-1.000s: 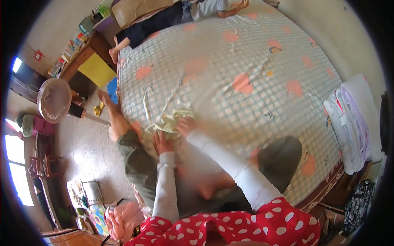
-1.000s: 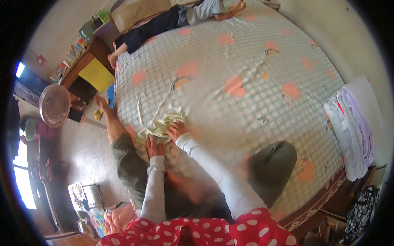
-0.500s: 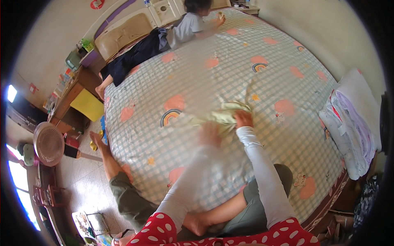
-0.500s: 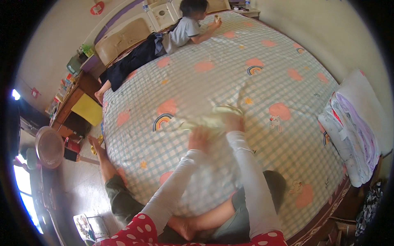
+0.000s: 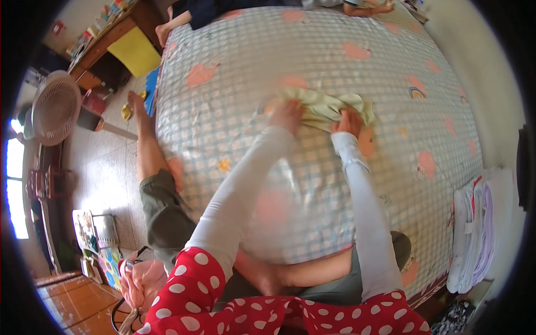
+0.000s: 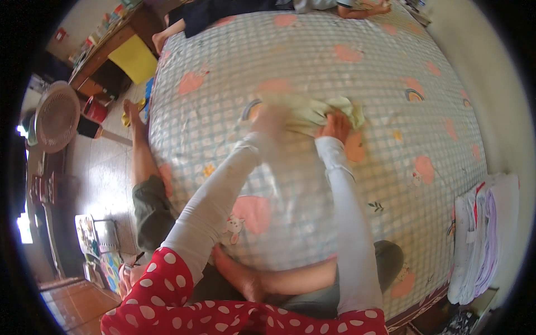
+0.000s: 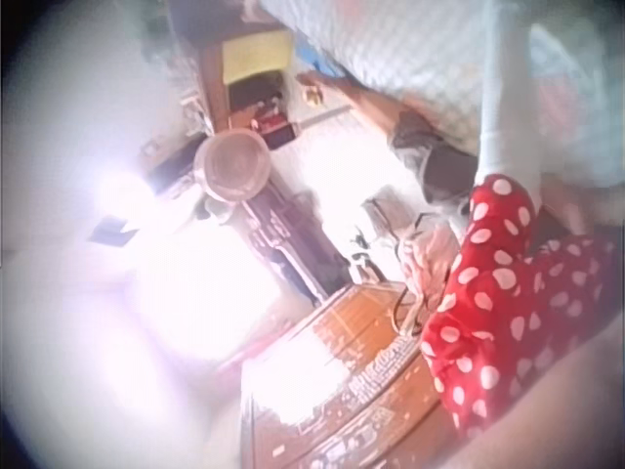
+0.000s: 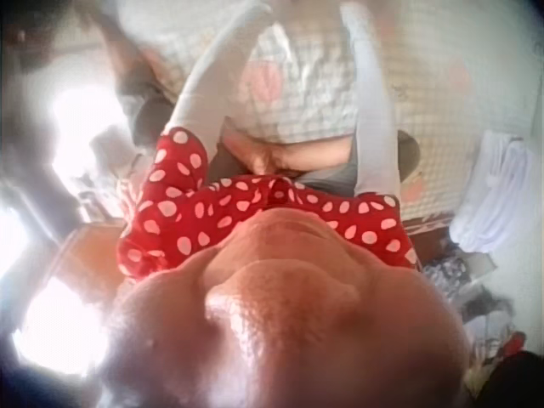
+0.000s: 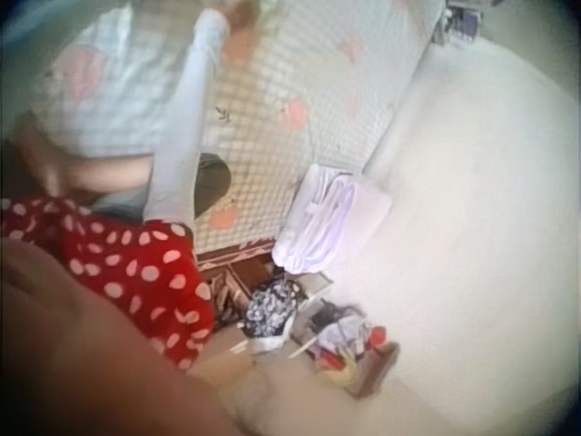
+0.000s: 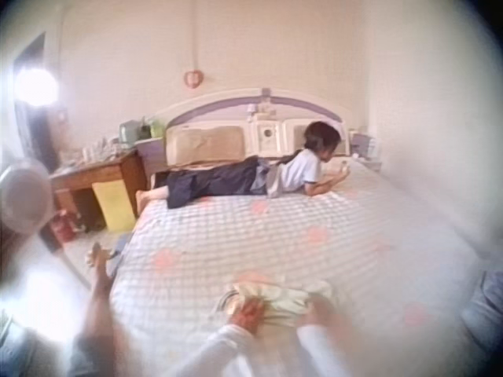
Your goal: The person flattens and folds a cloth on a bed by hand, then adjusts their arm sleeve.
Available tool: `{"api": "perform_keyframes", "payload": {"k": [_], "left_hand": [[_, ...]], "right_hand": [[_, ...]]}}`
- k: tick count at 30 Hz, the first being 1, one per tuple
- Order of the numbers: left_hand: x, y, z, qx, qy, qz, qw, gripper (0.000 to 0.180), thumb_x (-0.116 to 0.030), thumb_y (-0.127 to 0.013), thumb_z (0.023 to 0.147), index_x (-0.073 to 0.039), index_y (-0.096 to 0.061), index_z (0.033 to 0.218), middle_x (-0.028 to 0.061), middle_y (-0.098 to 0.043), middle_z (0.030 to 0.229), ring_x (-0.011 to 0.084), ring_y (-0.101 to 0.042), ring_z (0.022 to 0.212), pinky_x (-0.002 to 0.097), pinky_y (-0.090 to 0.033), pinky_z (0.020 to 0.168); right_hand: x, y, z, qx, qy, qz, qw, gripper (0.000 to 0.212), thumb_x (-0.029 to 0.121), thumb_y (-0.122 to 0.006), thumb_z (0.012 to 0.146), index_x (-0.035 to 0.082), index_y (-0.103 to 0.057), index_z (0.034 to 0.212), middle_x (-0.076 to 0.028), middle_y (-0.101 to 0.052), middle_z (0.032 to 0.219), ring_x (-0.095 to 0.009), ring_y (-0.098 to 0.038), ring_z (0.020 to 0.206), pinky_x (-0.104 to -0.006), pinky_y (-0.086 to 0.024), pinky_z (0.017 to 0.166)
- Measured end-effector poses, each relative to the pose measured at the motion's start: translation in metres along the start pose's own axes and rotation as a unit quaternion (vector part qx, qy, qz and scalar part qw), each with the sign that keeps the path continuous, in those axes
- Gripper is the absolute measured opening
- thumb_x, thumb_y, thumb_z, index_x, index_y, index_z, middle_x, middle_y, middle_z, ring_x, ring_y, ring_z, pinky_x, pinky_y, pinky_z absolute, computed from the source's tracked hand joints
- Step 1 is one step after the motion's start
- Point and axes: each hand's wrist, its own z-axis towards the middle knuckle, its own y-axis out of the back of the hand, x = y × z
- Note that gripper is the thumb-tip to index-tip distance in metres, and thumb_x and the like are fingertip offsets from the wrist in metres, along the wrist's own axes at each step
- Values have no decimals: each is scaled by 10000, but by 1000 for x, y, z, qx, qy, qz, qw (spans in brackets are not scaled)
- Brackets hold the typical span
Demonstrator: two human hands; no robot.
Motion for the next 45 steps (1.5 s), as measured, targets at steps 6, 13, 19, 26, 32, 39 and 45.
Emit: {"api": "perform_keyframes", "payload": {"k": [6,13,19,26,32,39,45], "left_hand": [[154,31,-117,-194,112,169,960,385,-107,-460,739,-104,-470,1124,108,-421,1207,285,-362,1146,400,-300,937],[165,62,-272,-113,375,118,913,480,-75,-450,715,-74,-412,1193,162,-357,1265,310,-303,1190,374,-276,965],[96,-1,-268,-211,241,110,941,489,-82,-487,695,-139,-445,1178,157,-376,1256,333,-344,1156,380,-295,955],[16,-43,-287,-134,-1,-68,989,531,-54,-496,644,-134,-460,1168,200,-374,1243,355,-350,1152,393,-328,941],[-3,-32,-307,-14,4,-30,999,481,-123,-534,673,-146,-476,1150,149,-405,1235,306,-373,1147,375,-340,932],[-22,4,-326,-45,114,-149,981,440,-119,-577,663,-136,-509,1097,155,-512,1096,289,-517,959,358,-419,817],[6,2,-346,-68,235,-38,969,247,-179,-551,693,-134,-595,931,160,-577,933,327,-546,870,380,-437,764]], "right_hand": [[195,-57,25,141,48,80,986,178,117,-583,579,61,-553,745,-158,-555,800,-331,-515,789,-423,-393,696],[334,-5,-81,231,221,244,916,214,131,-452,739,66,-555,915,-120,-521,1081,-301,-418,1071,-385,-317,925],[238,14,-104,304,46,296,904,197,141,-441,761,44,-566,878,-131,-558,1004,-304,-450,1034,-368,-356,890],[112,108,-193,-10,144,137,980,144,53,-462,694,62,-533,819,-127,-557,856,-304,-508,866,-422,-404,741],[123,165,-222,177,71,115,975,154,59,-484,650,83,-543,790,-128,-545,803,-313,-508,788,-416,-415,680],[120,146,-219,90,69,172,978,29,70,-515,604,85,-523,628,-100,-514,707,-282,-498,690,-380,-405,604],[123,145,-220,94,64,150,982,24,80,-525,607,83,-521,630,-102,-505,701,-284,-496,728,-389,-402,622]]}}
